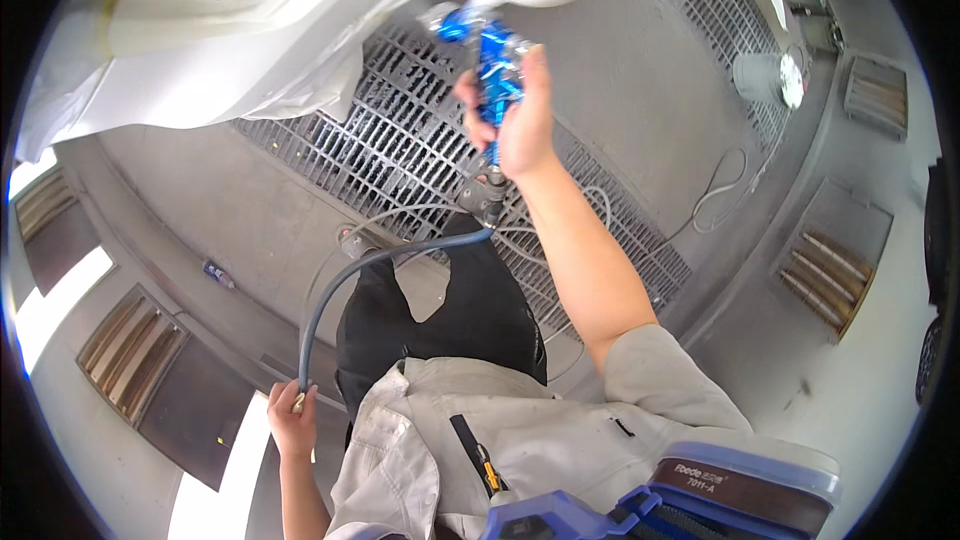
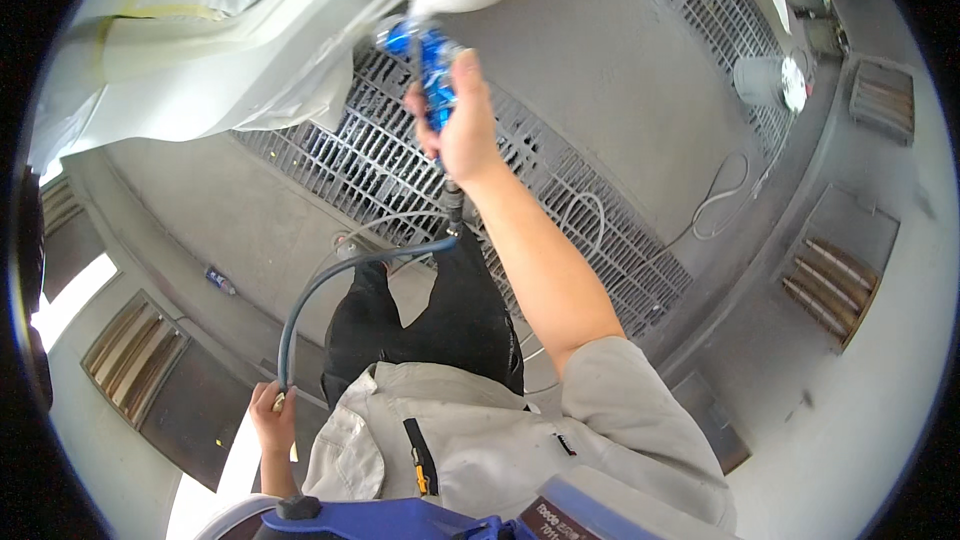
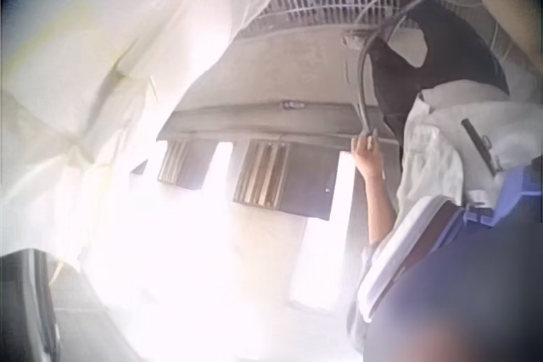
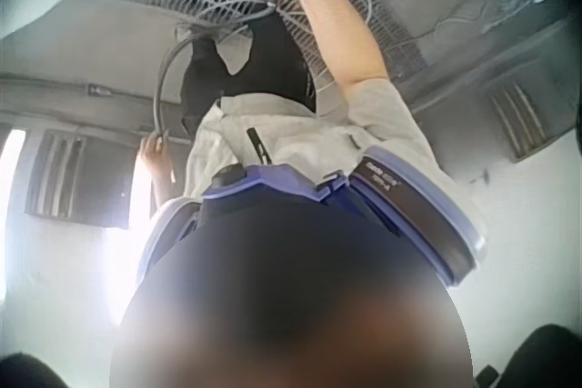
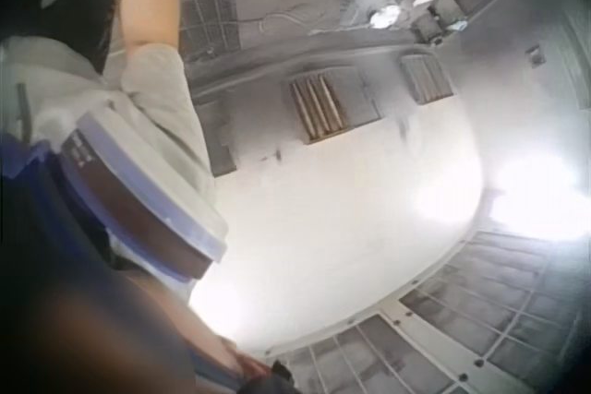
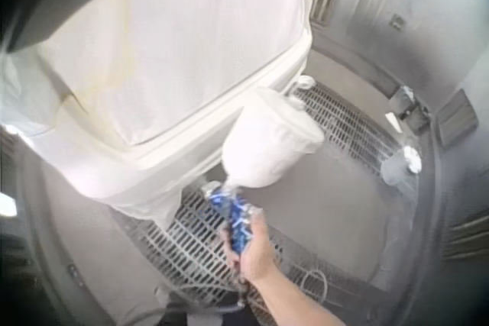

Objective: The person uses a spray gun to apply white paint to a car's hood and front bumper in a paint booth. The car is masked with plastic sheeting and tape. The person moves around the vehicle to cover different areas with even strokes.

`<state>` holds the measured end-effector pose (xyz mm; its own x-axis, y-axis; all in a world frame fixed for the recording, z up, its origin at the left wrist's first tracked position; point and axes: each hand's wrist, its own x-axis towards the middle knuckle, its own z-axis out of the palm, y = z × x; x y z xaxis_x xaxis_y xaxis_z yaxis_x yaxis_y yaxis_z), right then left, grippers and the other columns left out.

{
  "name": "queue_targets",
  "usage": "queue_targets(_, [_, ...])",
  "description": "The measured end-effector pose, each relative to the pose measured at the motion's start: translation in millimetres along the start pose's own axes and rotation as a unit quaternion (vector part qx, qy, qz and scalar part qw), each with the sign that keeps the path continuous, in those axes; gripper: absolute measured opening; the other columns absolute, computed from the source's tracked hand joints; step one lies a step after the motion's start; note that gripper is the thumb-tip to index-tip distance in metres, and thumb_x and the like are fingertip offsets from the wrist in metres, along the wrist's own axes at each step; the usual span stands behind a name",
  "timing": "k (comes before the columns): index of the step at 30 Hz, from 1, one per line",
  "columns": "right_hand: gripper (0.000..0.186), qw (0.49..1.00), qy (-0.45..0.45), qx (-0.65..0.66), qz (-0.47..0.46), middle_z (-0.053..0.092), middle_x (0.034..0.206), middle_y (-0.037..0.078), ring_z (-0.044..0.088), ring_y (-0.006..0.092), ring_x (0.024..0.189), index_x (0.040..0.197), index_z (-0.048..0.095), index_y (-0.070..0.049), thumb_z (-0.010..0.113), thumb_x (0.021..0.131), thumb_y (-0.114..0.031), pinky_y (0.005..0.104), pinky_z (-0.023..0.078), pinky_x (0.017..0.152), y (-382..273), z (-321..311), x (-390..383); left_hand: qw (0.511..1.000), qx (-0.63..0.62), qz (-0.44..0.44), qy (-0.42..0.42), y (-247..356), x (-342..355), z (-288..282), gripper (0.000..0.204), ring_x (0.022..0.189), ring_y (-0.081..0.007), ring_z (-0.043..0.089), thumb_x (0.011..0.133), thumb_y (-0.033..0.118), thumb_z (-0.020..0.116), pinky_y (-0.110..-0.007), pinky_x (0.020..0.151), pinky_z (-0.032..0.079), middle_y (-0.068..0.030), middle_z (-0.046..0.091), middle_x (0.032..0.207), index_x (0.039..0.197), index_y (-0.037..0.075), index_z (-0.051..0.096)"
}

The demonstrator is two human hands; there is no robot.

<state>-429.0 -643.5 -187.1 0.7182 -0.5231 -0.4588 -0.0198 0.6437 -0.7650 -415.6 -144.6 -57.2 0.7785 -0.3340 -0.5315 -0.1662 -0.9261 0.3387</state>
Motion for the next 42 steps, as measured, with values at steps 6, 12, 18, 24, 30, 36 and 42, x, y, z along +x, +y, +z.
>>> queue_targets(6, [0.067,0.994,0.087,-0.060,-0.013,0.058,0.084,0.005,0.040,0.0087,0.045,0.114,0.055,-0.008,0.033,0.104,-0.071,0.0270,0.032,0.041,-66.7,51.1,5.7,0.994,-0.089,-0.048,0.053,24.5,-20.0,9.6,0.007,0.074,-0.0281,0.063,0.090,0.007,0.073,-0.038,0.069,0.049,-0.0120,0.062,0.079,0.093,0.001,0.071])
queue_targets(12, [0.067,0.987,-0.083,0.018,0.140,0.059,0.077,0.001,0.039,0.0091,0.043,0.106,0.061,-0.017,0.038,0.097,-0.079,0.0266,0.032,0.040,-119.0,132.7,16.4,0.988,-0.097,-0.078,0.092,-21.4,-52.7,37.4,0.013,0.074,-0.0331,0.063,0.089,0.013,0.076,-0.042,0.068,0.049,-0.0145,0.062,0.079,0.087,0.001,0.071])
queue_targets(18, [0.070,0.956,-0.263,0.043,0.121,0.056,0.076,0.004,0.036,0.0092,0.043,0.104,0.058,-0.016,0.036,0.095,-0.082,0.0277,0.033,0.040,-155.4,212.8,22.1,0.927,-0.310,-0.197,0.071,-54.7,-35.7,68.9,0.015,0.080,-0.0111,0.063,0.093,0.013,0.078,-0.029,0.074,0.051,-0.0024,0.070,0.084,0.099,0.000,0.074])
queue_targets(24, [0.068,0.961,-0.218,-0.095,0.145,0.053,0.072,0.000,0.035,0.0075,0.043,0.101,0.058,-0.016,0.038,0.095,-0.081,0.0255,0.031,0.038,-184.0,214.2,31.7,0.974,-0.207,0.006,0.090,-28.5,17.4,59.4,0.014,0.074,-0.0270,0.064,0.088,0.015,0.080,-0.039,0.071,0.051,-0.0106,0.067,0.081,0.092,0.003,0.075])
queue_targets(30, [0.063,0.962,-0.150,-0.209,0.093,0.055,0.077,0.001,0.037,0.0072,0.044,0.111,0.060,-0.012,0.039,0.102,-0.070,0.0258,0.031,0.038,-184.9,207.0,24.2,0.968,-0.193,-0.028,0.157,15.3,30.9,57.7,0.017,0.075,-0.0324,0.062,0.087,0.016,0.080,-0.040,0.070,0.050,-0.0128,0.062,0.081,0.094,0.002,0.074])
queue_targets(36, [0.065,0.939,-0.328,-0.095,0.032,0.055,0.076,0.002,0.038,0.0079,0.046,0.105,0.054,-0.010,0.038,0.101,-0.073,0.0266,0.034,0.042,-213.4,255.2,57.4,0.928,-0.281,-0.171,0.177,56.5,-14.6,106.6,0.019,0.078,-0.0257,0.066,0.090,0.016,0.079,-0.037,0.074,0.052,-0.0136,0.070,0.085,0.094,-0.001,0.073])
queue_targets(42, [0.066,0.930,-0.318,-0.165,0.084,0.054,0.077,0.001,0.038,0.0077,0.046,0.109,0.055,-0.008,0.038,0.101,-0.072,0.0266,0.033,0.042,-236.0,228.6,69.0,0.898,-0.271,-0.192,0.287,154.3,-64.8,160.2,0.015,0.077,-0.0257,0.066,0.090,0.013,0.078,-0.036,0.074,0.051,-0.0123,0.067,0.082,0.094,0.000,0.073])
